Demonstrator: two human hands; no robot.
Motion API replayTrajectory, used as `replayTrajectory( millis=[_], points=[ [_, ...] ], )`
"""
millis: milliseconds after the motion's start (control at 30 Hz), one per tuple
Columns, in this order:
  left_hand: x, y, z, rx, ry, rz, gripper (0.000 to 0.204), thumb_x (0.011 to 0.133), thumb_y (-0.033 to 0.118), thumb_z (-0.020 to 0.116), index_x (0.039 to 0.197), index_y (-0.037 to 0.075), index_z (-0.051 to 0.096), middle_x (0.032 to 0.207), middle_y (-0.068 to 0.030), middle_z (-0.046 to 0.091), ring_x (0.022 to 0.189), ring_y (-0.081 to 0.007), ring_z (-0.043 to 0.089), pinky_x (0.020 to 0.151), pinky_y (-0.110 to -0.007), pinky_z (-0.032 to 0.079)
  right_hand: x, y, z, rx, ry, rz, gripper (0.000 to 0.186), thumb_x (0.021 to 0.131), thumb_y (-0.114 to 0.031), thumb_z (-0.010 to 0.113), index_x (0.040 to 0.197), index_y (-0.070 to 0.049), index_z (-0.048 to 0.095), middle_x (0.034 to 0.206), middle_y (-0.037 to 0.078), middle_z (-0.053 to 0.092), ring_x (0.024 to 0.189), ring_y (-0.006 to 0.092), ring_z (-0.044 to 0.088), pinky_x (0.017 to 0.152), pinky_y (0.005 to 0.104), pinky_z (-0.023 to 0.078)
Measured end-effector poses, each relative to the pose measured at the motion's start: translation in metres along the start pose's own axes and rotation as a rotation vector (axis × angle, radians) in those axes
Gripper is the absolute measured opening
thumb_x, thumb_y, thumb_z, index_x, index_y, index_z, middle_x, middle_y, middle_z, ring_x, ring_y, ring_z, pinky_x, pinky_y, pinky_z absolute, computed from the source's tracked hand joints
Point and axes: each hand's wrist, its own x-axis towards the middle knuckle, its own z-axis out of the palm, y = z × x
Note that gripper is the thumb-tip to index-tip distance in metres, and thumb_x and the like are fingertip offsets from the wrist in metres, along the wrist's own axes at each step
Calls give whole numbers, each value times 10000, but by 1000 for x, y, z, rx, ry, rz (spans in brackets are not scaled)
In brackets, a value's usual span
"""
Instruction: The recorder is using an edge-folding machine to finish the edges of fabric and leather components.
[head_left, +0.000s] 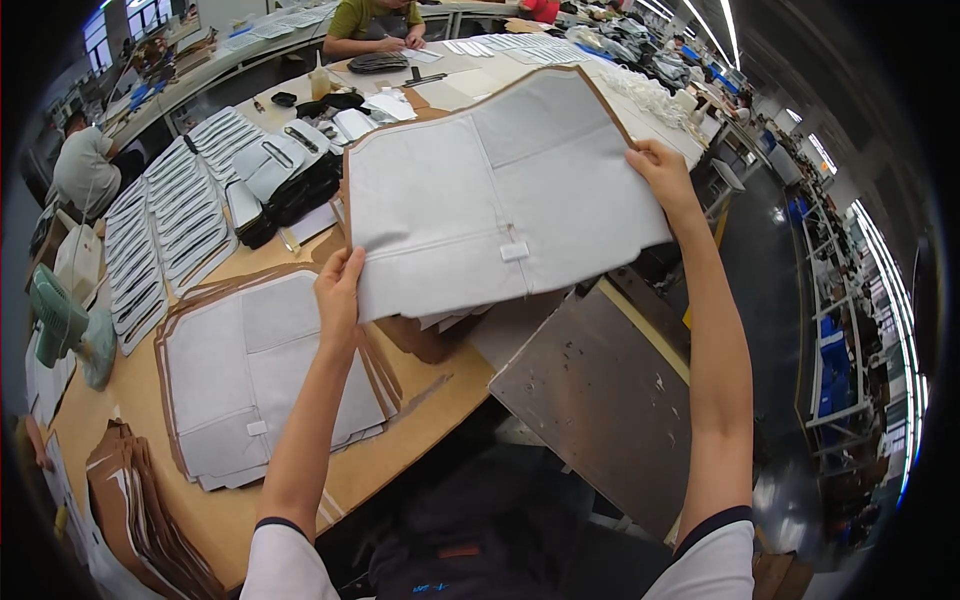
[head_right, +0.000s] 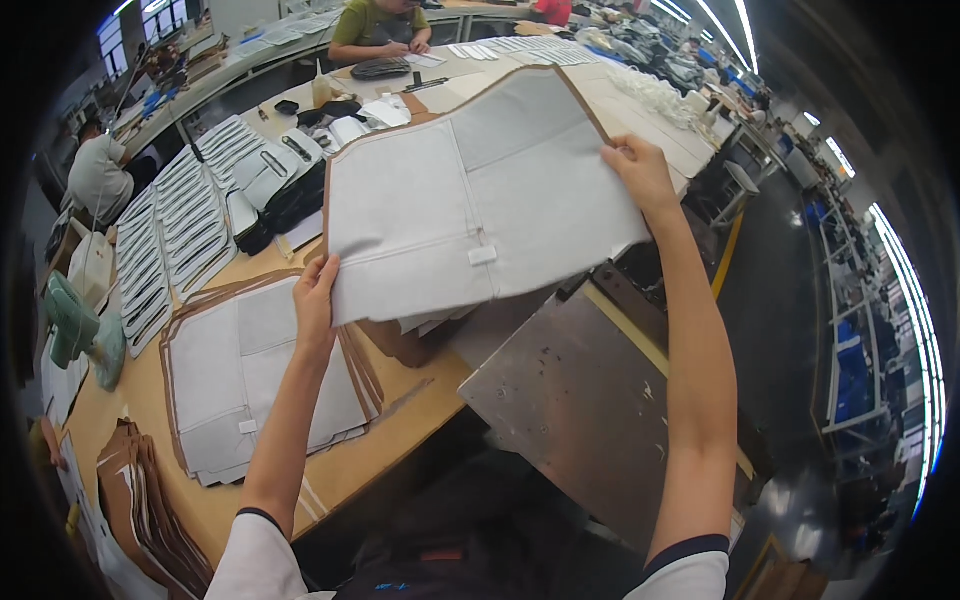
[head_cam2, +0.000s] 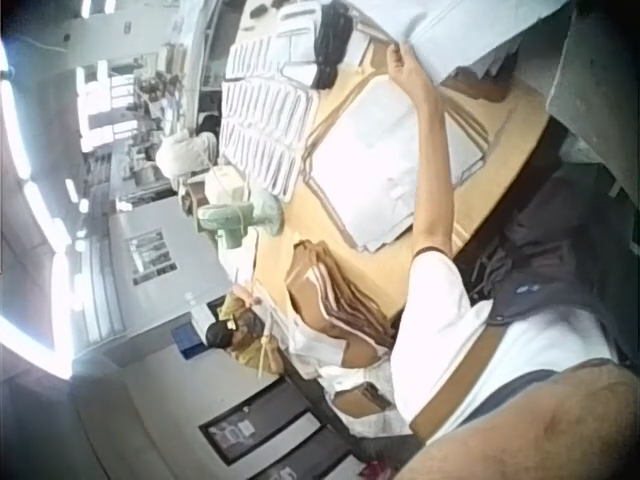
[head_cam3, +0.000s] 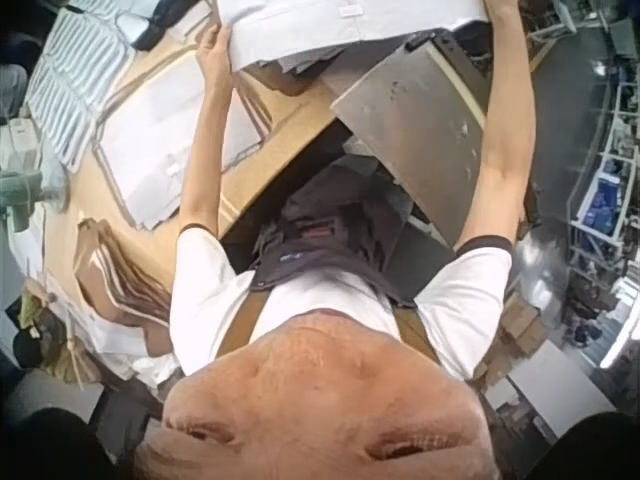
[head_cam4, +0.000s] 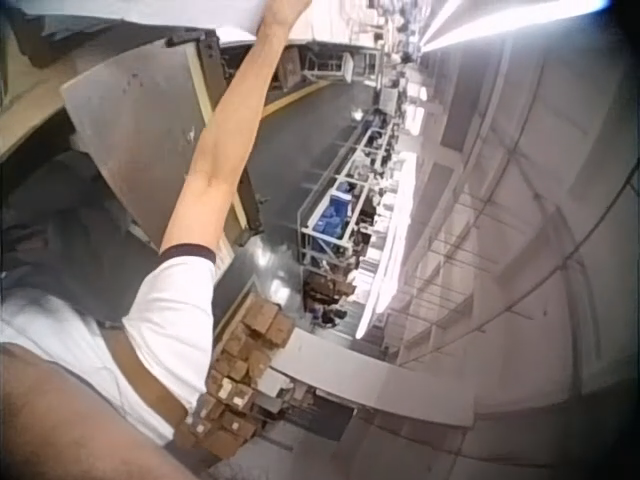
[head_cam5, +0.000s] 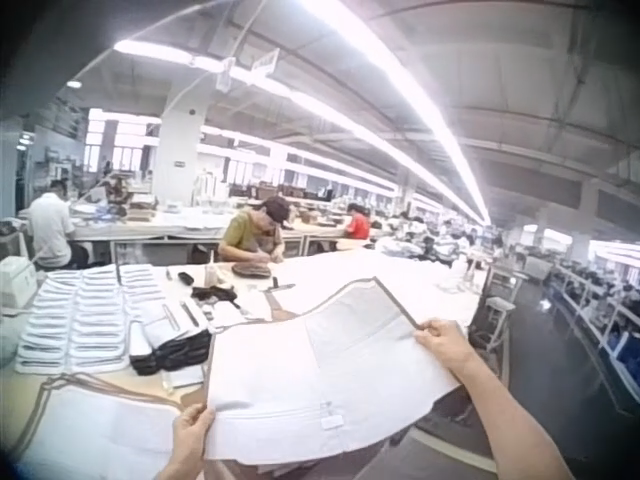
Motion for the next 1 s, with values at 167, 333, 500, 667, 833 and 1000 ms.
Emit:
replayTrajectory(
  millis=[167,333,500,667,833,1000],
  points=[
    [49,-84,-31,147,7,-68,225,1027,200,680,1096,-11,715,939,-11,698,843,-54,593,757,-210,475,14,41,69,-550,24,-27,316,889,-159,727,1160,1,698,1015,204,745,929,362,721,837,430,554],
    [15,-82,-22,199,-123,-322,260,1033,238,673,1172,18,661,976,-17,717,785,-102,666,678,-241,514,-80,54,77,-715,40,-270,375,879,-138,723,1238,-53,658,1143,195,676,1113,386,628,924,493,496],
    [-71,-27,-82,262,-206,-314,318,1048,168,628,1278,-52,611,1072,-122,727,929,-177,732,767,-299,601,-203,-67,168,-267,-94,-631,254,846,-80,680,1096,-40,662,1030,168,666,1033,351,633,888,483,469],
    [-197,-8,-147,524,-197,-235,280,1053,144,616,1257,-46,651,1142,-122,716,979,-181,727,838,-301,600,-319,-75,274,-76,-464,-612,326,839,-155,771,1122,-53,643,1098,130,643,1025,348,609,886,459,491],
    [-275,16,-175,133,183,-385,371,1068,162,595,1386,-28,567,1338,-138,640,1208,-211,656,980,-338,567,-346,-77,316,-94,-386,-593,521,790,-271,840,1202,-68,594,1160,141,565,1104,345,557,923,466,450],
    [-272,14,-190,-152,316,-353,422,1067,161,591,1433,-23,496,1347,-165,614,1243,-267,645,1013,-369,563,-349,-82,322,-141,-370,-718,430,824,-262,814,1146,-58,616,1118,124,588,1063,323,576,888,438,475]
  ],
)
